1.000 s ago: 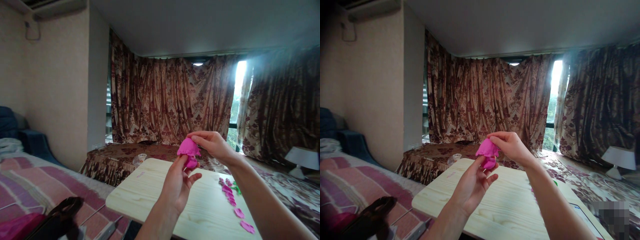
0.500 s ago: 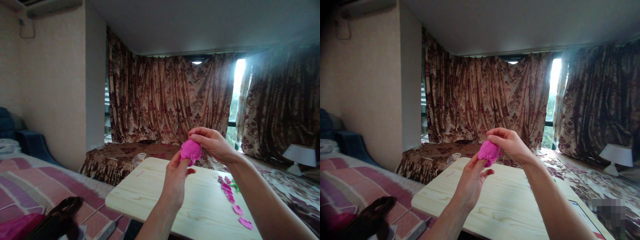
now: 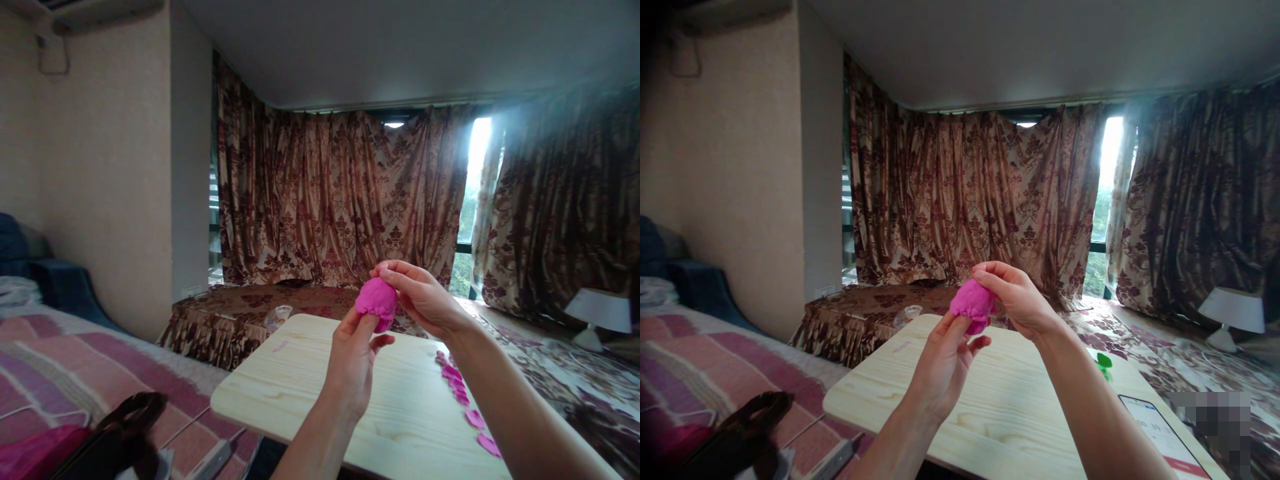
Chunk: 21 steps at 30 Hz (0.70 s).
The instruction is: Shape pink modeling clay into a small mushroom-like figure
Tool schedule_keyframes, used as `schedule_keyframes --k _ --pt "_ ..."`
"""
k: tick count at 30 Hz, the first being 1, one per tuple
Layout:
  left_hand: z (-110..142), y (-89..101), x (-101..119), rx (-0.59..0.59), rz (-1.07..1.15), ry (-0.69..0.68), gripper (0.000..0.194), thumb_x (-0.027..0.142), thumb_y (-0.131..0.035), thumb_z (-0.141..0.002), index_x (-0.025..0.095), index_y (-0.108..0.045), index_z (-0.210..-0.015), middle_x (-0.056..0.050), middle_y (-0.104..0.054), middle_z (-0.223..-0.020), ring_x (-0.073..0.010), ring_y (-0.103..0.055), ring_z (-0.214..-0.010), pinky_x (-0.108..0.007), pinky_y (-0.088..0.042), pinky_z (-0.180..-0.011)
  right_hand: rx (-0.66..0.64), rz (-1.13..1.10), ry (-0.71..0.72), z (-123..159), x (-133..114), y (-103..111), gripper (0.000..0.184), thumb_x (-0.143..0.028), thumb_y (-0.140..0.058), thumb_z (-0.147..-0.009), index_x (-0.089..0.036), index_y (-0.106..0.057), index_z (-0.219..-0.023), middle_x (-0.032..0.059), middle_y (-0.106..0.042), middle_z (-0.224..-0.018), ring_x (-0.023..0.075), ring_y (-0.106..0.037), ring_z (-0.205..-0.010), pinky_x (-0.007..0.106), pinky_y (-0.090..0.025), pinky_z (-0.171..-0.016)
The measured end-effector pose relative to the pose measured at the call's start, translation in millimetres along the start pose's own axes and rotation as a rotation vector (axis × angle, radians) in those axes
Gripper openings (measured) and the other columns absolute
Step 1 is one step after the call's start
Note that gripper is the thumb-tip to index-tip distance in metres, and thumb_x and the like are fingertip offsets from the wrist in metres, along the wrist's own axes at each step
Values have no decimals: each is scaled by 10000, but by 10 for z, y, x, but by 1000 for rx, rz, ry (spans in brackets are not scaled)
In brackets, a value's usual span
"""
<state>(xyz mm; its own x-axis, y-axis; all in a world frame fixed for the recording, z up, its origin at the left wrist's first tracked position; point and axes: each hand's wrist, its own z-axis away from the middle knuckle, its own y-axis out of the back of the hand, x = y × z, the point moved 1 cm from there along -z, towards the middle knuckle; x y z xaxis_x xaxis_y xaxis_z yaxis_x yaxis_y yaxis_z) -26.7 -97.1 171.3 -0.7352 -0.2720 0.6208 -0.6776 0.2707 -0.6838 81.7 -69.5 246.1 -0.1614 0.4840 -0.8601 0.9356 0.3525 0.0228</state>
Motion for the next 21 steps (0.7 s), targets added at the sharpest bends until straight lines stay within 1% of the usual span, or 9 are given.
schedule_keyframes --k 3,5,7,9,11,14,17,21 --pt "0 11 2 -2 0 5 220 266 -727 -711 202 -708 -921 -8 -655 -839 -117 -550 -724 -247 -469 -631 11 5 -12 -17 4 14 293 -426 -668 -758 -176 -654 -911 33 -671 -870 128 -587 -711 236 -439 -612" --pt "-3 20 6 -3 -19 0 212 266 -726 -712 207 -709 -915 -5 -663 -849 -118 -558 -729 -247 -467 -636 42 18 -4 -40 -9 40 324 -477 -615 -792 -179 -666 -909 46 -673 -934 146 -597 -797 240 -444 -641" --pt "-8 24 9 -3 -47 -7 218 266 -724 -715 206 -710 -923 -8 -668 -859 -117 -561 -725 -246 -462 -635 63 42 5 -63 -24 60 325 -484 -594 -808 -188 -673 -916 46 -670 -987 157 -594 -876 235 -445 -669" --pt "-13 23 9 -6 -64 -18 223 267 -719 -723 206 -710 -937 -11 -670 -868 -117 -559 -725 -244 -458 -633 39 62 -3 -75 -29 58 289 -438 -633 -791 -194 -673 -941 41 -674 -992 157 -599 -873 234 -448 -674" --pt "-17 21 3 -11 -66 -26 217 264 -706 -740 214 -708 -951 -9 -666 -878 -117 -556 -741 -246 -460 -643 -7 60 -21 -74 -20 34 278 -393 -664 -771 -197 -666 -970 38 -680 -979 150 -609 -821 240 -455 -665" --pt "-14 26 -12 -10 -55 -20 196 258 -694 -754 223 -707 -947 0 -655 -860 -115 -545 -747 -245 -465 -647 -35 51 -32 -60 7 -2 282 -369 -671 -768 -204 -651 -996 33 -681 -977 138 -611 -778 239 -460 -649" --pt "-6 44 -18 -21 -29 -3 178 256 -695 -757 203 -704 -927 -7 -639 -853 -113 -534 -751 -243 -469 -644 -46 59 -42 -59 25 -2 278 -390 -652 -787 -188 -659 -977 42 -681 -963 140 -610 -783 242 -463 -665" --pt "1 65 -4 -45 23 52 147 246 -684 -774 189 -682 -909 -15 -622 -865 -114 -534 -771 -259 -489 -664 -17 64 -50 -71 25 44 296 -438 -589 -830 -193 -672 -975 43 -677 -1011 155 -608 -877 251 -463 -734"
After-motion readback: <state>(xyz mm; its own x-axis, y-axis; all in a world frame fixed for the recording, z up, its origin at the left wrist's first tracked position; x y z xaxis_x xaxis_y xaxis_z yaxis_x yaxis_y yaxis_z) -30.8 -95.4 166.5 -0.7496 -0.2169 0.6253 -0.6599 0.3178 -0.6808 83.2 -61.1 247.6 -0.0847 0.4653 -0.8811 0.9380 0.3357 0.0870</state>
